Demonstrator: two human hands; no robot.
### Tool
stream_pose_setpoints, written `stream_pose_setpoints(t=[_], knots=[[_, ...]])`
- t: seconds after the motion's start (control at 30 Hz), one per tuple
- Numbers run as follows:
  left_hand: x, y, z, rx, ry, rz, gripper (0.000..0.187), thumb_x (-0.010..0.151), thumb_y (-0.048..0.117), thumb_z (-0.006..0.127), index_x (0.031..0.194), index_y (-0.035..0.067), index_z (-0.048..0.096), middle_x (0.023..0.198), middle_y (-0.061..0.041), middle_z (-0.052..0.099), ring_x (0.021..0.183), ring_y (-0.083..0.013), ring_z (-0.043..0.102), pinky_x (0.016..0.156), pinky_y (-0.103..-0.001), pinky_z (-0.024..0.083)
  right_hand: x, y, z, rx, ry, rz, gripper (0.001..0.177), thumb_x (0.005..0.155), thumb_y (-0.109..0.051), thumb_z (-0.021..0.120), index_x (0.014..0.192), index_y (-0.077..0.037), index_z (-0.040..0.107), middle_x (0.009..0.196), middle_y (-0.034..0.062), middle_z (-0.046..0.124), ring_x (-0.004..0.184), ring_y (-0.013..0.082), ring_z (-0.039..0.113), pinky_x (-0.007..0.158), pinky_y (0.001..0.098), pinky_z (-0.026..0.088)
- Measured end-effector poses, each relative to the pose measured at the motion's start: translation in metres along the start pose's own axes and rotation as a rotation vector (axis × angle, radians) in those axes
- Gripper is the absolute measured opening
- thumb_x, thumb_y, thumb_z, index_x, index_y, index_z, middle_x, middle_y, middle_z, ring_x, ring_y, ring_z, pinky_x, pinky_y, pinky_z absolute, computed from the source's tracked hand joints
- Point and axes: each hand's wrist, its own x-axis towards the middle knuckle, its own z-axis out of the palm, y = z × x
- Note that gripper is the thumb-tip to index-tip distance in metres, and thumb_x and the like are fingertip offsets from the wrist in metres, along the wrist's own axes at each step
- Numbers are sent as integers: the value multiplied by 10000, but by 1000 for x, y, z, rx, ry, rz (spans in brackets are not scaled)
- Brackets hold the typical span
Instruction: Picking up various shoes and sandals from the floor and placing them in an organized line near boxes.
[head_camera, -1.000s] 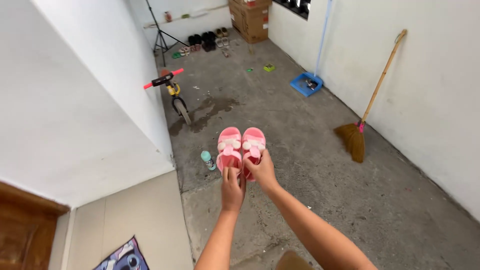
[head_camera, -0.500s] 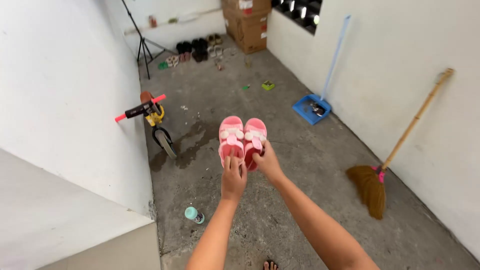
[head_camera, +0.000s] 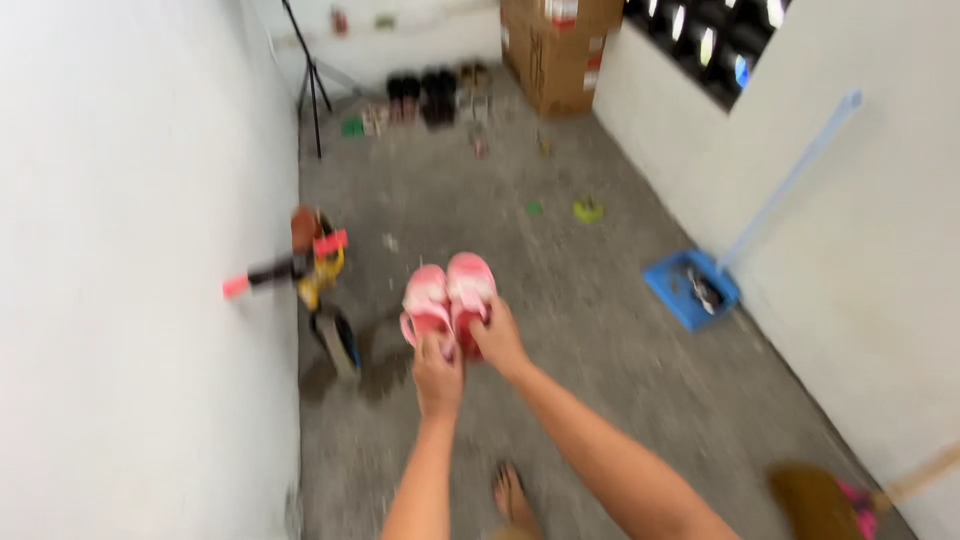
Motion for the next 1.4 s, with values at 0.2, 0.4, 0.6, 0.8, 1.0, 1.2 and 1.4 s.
stream_pose_setpoints(t=[0.2, 0.4, 0.6, 0.8, 1.0, 1.2, 1.4], knots=[[155, -25, 141, -116, -132, -89, 186, 864, 105, 718, 926, 36, 558, 942, -168, 623, 872, -396, 643, 755, -485, 527, 191, 72, -25, -220, 177, 1, 444, 790, -80, 725, 1190, -2, 549, 1116, 143, 621, 1000, 241, 627, 886, 366, 513], [272, -64, 285, -208, -147, 5, 188, 857, 110, 695, 947, 38, 547, 1038, -188, 629, 969, -423, 630, 780, -497, 520, 350, 108, -51, -449, 148, 107, 232, 820, -131, 717, 1034, -52, 676, 1254, 198, 520, 1122, 310, 590, 954, 361, 523], [439, -134, 424, -130, -227, 41, 224, 925, 142, 704, 1031, 24, 545, 1003, -201, 594, 936, -440, 590, 756, -520, 499, 591, 185, -16, -713, 27, 177, 323, 961, -330, 670, 841, -73, 825, 988, 146, 771, 1235, 338, 526, 1050, 417, 446], [595, -219, 501, -61, -349, 150, 232, 872, 139, 720, 1016, 67, 552, 992, -155, 592, 894, -401, 635, 699, -491, 526, 796, 177, 53, -424, -156, 476, 407, 883, -537, 602, 869, -172, 782, 934, 129, 787, 932, 309, 750, 863, 418, 551], [710, -333, 558, 11, -260, 109, 259, 877, 125, 720, 1068, 69, 554, 992, -161, 573, 885, -408, 625, 696, -499, 515, 960, 227, 160, -660, -150, 182, 305, 795, -417, 782, 847, -117, 797, 1036, 193, 684, 999, 366, 672, 870, 468, 537], [847, -453, 671, 43, -232, 139, 279, 872, 135, 689, 1094, 65, 536, 1044, -173, 570, 943, -421, 624, 742, -477, 531, 1136, 284, 234, -646, -96, 163, 300, 921, -417, 710, 929, -121, 757, 1108, 146, 755, 1127, 317, 677, 993, 448, 497], [1030, -449, 723, -318, -423, -154, 306, 976, 213, 599, 1281, 189, 599, 1201, -56, 648, 967, -273, 741, 757, -391, 592, 1322, 297, 223, -765, 213, -16, 163, 817, -216, 762, 844, -55, 762, 1058, 163, 696, 1039, 359, 664, 913, 525, 470]])
